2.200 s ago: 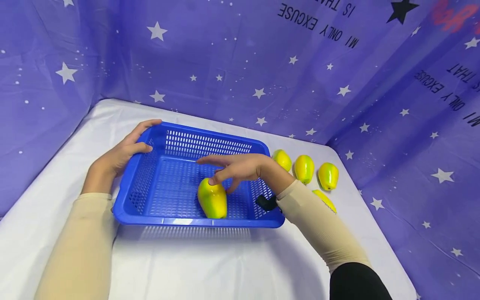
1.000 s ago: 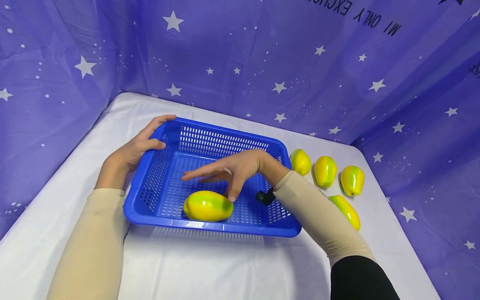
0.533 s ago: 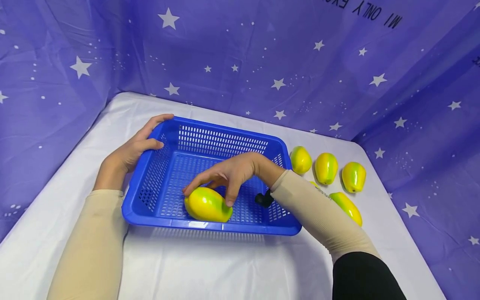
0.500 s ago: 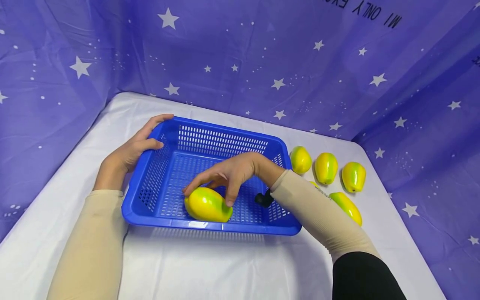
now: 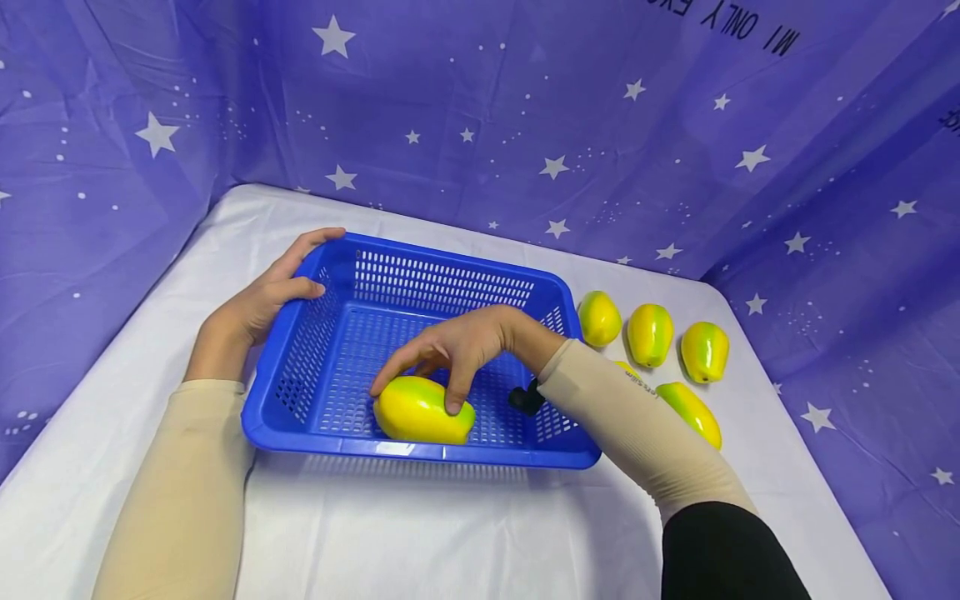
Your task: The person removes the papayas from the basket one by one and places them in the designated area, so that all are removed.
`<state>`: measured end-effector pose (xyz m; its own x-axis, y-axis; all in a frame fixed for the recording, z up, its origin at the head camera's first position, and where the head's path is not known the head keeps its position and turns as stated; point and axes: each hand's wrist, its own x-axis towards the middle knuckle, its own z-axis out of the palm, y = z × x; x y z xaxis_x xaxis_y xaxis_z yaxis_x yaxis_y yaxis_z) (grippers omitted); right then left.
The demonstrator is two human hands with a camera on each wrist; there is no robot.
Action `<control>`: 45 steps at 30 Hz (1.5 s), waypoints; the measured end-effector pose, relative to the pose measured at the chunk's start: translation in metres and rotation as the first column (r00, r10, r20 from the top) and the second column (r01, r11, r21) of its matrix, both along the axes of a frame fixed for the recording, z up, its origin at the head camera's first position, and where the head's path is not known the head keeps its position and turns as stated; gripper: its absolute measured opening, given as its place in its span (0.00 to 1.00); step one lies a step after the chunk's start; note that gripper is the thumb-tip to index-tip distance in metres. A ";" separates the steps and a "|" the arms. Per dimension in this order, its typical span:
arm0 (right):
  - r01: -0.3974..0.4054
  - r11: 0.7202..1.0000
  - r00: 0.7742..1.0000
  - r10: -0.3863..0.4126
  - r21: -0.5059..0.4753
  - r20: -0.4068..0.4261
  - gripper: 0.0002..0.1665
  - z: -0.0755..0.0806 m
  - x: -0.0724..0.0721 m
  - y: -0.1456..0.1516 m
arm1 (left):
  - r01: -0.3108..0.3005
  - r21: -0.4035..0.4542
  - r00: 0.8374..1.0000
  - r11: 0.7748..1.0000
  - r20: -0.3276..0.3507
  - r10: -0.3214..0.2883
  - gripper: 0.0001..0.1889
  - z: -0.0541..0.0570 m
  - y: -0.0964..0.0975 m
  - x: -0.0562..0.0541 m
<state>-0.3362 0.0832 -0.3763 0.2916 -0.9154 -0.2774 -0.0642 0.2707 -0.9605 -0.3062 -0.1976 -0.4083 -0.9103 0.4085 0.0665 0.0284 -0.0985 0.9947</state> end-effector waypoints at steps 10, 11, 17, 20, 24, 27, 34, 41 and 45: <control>0.101 0.992 0.994 -0.103 -0.077 -0.024 0.48 0.015 -0.002 0.009 | 0.030 0.031 0.999 0.999 -0.022 -0.029 0.37 -0.001 0.002 -0.003; 0.117 0.989 0.993 -0.119 -0.092 -0.016 0.48 0.017 -0.003 0.010 | 0.030 0.031 0.999 0.999 -0.024 -0.029 0.37 -0.001 0.002 -0.003; 0.214 0.951 0.968 -0.237 -0.223 -0.083 0.46 0.034 -0.009 0.025 | 0.027 0.012 0.999 1.000 -0.030 -0.027 0.38 -0.004 0.000 -0.001; 0.276 0.916 0.931 -0.330 -0.291 -0.155 0.46 0.044 -0.013 0.040 | 0.038 0.024 0.999 0.999 -0.028 -0.038 0.38 -0.005 0.000 0.000; 0.385 0.849 0.861 -0.471 -0.361 -0.190 0.46 0.059 -0.016 0.064 | 0.062 0.064 0.998 0.996 -0.027 -0.061 0.37 -0.005 0.000 0.000; 0.470 0.792 0.811 -0.561 -0.390 -0.163 0.46 0.073 -0.018 0.082 | 0.068 0.076 0.997 0.995 -0.031 -0.066 0.37 -0.005 0.000 0.001; 0.575 0.696 0.719 -0.681 -0.430 -0.139 0.47 0.099 -0.018 0.137 | 0.054 0.066 0.998 0.996 -0.026 -0.053 0.37 -0.003 0.000 0.002; 0.650 0.636 0.664 -0.741 -0.416 -0.096 0.46 0.106 -0.009 0.215 | 0.052 0.071 0.999 0.996 -0.019 -0.051 0.37 -0.004 0.002 0.001; 0.694 0.608 0.637 -0.768 -0.386 -0.064 0.46 0.104 0.002 0.259 | 0.066 0.102 0.998 0.993 -0.028 -0.064 0.37 -0.006 0.002 0.001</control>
<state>-0.3343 0.3419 -0.2726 -0.5426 -0.8363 0.0789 -0.1749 0.0207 -0.9844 -0.3056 -0.1956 -0.4143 -0.8798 0.4565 0.1328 0.0427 -0.2022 0.9784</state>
